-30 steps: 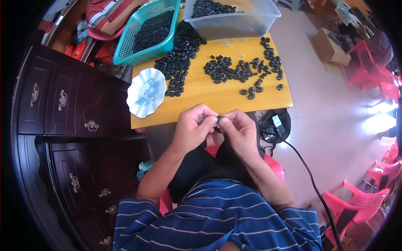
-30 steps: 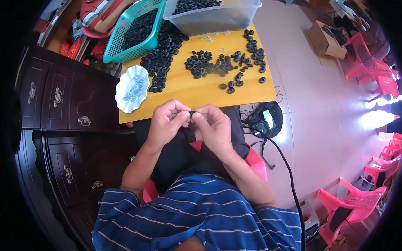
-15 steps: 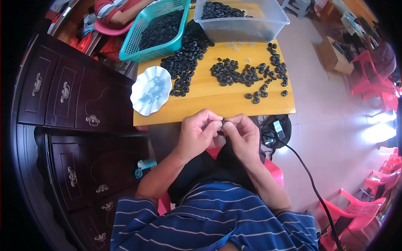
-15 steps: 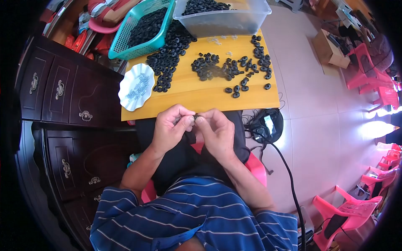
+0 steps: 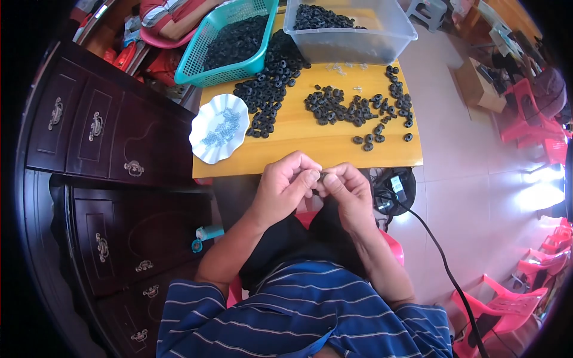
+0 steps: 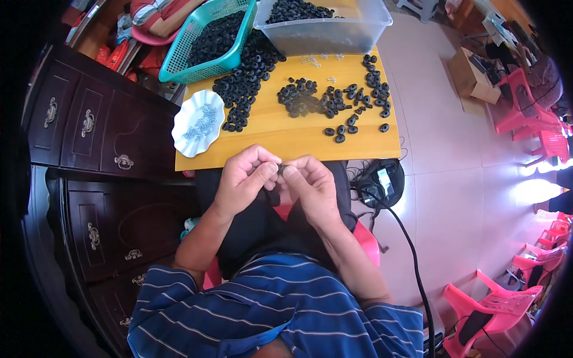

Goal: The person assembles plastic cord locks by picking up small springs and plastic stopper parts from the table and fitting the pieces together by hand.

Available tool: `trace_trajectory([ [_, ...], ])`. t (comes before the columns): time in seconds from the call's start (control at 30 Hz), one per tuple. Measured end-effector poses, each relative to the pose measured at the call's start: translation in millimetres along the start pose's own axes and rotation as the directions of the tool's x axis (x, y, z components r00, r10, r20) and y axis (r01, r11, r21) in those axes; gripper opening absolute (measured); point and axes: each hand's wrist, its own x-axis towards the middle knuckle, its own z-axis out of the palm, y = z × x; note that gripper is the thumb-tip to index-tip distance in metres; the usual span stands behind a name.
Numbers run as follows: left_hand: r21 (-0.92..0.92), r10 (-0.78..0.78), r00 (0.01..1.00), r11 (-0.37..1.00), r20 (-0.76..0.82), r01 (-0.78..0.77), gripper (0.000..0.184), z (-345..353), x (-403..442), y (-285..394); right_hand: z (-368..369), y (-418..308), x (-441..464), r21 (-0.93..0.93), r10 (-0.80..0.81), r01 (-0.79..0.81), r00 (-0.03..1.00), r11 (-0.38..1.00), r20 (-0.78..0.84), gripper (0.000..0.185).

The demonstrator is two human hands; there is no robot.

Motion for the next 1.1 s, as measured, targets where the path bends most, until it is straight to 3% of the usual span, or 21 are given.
trace_trajectory([
  [0.07, -0.132, -0.078, 0.994, 0.987, 0.076, 0.087, 0.009, -2.9, 1.0, 6.5, -1.7, 0.2, 0.4, 0.056, 0.051, -0.054, 0.998, 0.997, 0.039, 0.009],
  [0.47, -0.027, 0.062, 0.998, 0.998, 0.002, -0.062, 0.010, -7.6, -1.6, 2.8, 0.7, -2.9, -0.2, 0.113, 0.124, -0.128, 0.991, 0.985, 0.043, 0.013],
  [0.67, -0.103, 0.094, 0.995, 0.991, 0.039, -0.090, 0.011, -1.5, -3.6, 5.3, 2.0, -3.9, 0.0, 0.115, 0.120, -0.125, 0.992, 0.986, 0.046, 0.013],
  [0.8, -0.055, 0.121, 0.991, 0.991, 0.059, -0.118, 0.011, -4.4, -3.1, 7.0, -0.2, -2.8, 0.2, 0.118, 0.123, -0.129, 0.991, 0.985, 0.060, 0.014],
  [0.97, -0.108, 0.027, 0.999, 0.994, -0.022, -0.029, 0.010, -3.6, -3.5, 9.1, 0.2, -3.2, -0.1, 0.118, 0.141, -0.147, 0.989, 0.982, 0.053, 0.013],
  [1.1, -0.106, -0.013, 0.999, 0.994, 0.051, 0.018, 0.011, -10.9, -1.6, 12.7, 1.2, -4.4, -0.3, 0.129, 0.123, -0.131, 0.990, 0.983, 0.065, 0.013],
])
